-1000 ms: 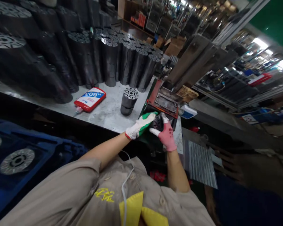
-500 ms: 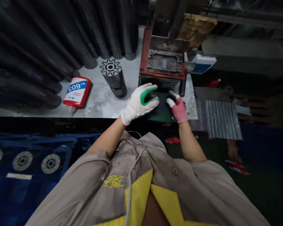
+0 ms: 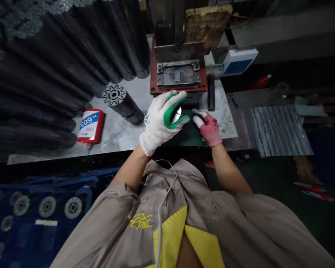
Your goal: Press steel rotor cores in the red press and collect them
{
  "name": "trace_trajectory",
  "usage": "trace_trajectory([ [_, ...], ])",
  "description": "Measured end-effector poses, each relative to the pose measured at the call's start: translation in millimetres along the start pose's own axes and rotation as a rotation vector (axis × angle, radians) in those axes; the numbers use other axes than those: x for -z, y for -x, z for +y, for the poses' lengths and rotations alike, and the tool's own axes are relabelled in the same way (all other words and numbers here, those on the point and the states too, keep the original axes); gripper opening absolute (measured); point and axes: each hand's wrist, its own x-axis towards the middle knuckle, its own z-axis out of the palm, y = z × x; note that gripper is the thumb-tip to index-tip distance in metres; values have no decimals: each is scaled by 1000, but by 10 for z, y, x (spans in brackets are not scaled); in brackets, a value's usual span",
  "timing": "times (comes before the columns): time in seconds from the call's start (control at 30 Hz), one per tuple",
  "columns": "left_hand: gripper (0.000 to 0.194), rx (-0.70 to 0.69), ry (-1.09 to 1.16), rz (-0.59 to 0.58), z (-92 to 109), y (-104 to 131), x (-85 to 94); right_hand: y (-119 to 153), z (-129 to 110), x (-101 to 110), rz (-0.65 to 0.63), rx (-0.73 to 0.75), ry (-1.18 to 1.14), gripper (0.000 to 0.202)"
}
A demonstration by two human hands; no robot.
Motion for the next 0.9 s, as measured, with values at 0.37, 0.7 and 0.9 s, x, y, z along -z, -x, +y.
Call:
trace_trajectory([
  [0.37, 67, 59, 30, -268, -240, 330, -622, -7, -45, -1, -10, -39, 18, 40],
  [0.7, 71, 54, 61, -226, -159, 157, -467, 7, -47, 14, -10, -43, 38, 35],
  [0.9, 72, 116, 67, -340, -222, 225, -665, 4, -36, 7, -5, -23, 10, 35],
])
